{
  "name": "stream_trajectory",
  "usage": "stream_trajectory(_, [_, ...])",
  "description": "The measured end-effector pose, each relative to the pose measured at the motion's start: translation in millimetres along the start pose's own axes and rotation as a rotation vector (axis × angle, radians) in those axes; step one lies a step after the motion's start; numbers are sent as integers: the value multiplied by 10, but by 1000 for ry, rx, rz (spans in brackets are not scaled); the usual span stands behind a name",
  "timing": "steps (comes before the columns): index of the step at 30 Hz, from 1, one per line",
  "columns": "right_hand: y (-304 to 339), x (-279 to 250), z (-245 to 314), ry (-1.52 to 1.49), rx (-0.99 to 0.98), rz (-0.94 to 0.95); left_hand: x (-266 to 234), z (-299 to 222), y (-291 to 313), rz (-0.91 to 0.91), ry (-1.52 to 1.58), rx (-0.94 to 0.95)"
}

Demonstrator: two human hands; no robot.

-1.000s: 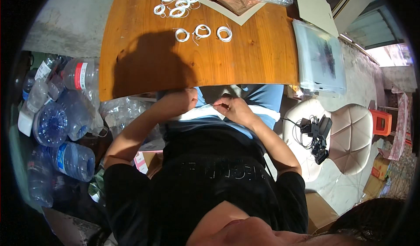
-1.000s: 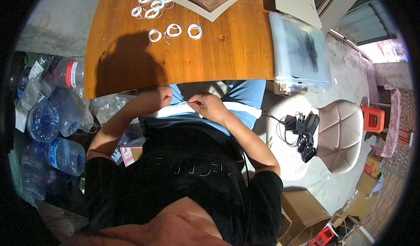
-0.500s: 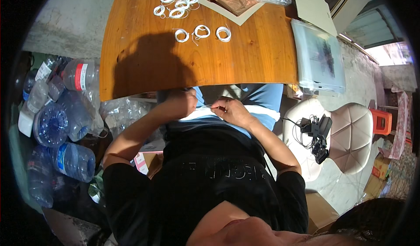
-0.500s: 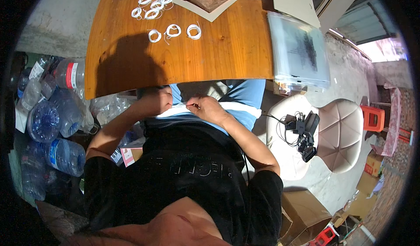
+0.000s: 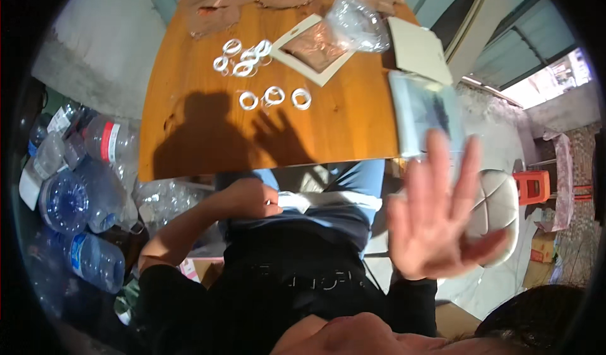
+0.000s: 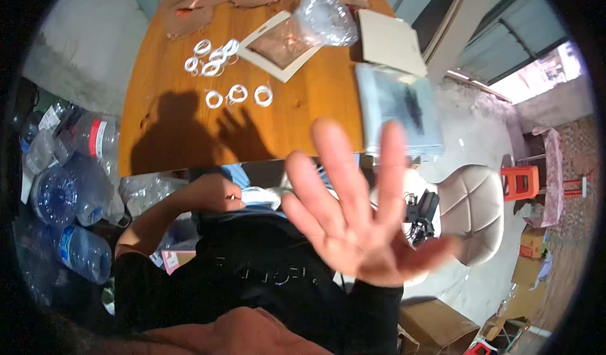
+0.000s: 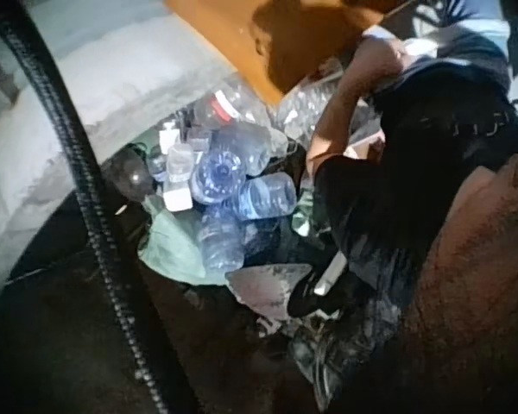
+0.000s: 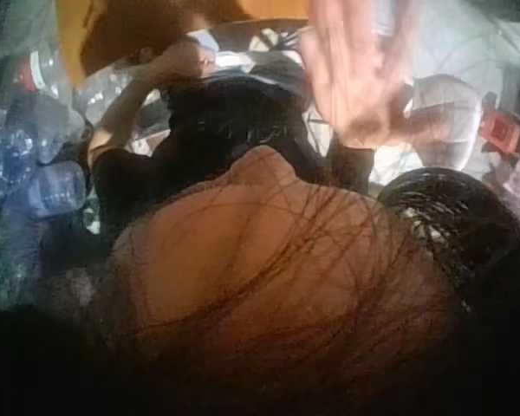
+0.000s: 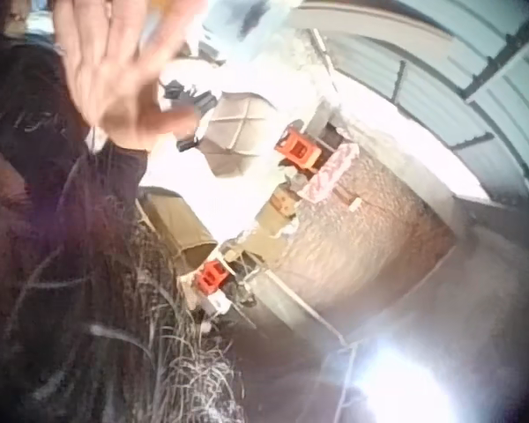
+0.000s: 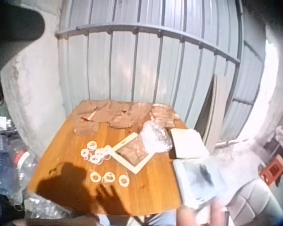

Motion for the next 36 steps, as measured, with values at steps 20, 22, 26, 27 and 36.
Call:
stream_trajectory(20, [35,197,132,317,-234,94,145,-75,-23,-57,-196,196])
stream_trajectory(22, [62,169,123,324,-251,80,139,-71,20,-17,-168,174])
stream_trajectory(26, [-160,93,88,439,8,-24,60,-185,43,12,-181,252])
stream_trajectory(27, [-258,157,-20,562,170,-29,81,-144,29,6,-162,276])
stream_trajectory(36, [-532,885,-353,1614,585,151,96,-264,37,135,-165,-8])
Point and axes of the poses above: each hand's wrist, its own y-axis away from the middle knuckle, its own x-axis out of the palm, z = x × y, the point moved 6 cm from there along -y, towards the middle knuckle, and after that the axes turned 7 degrees about y, right-handed, at the moved point
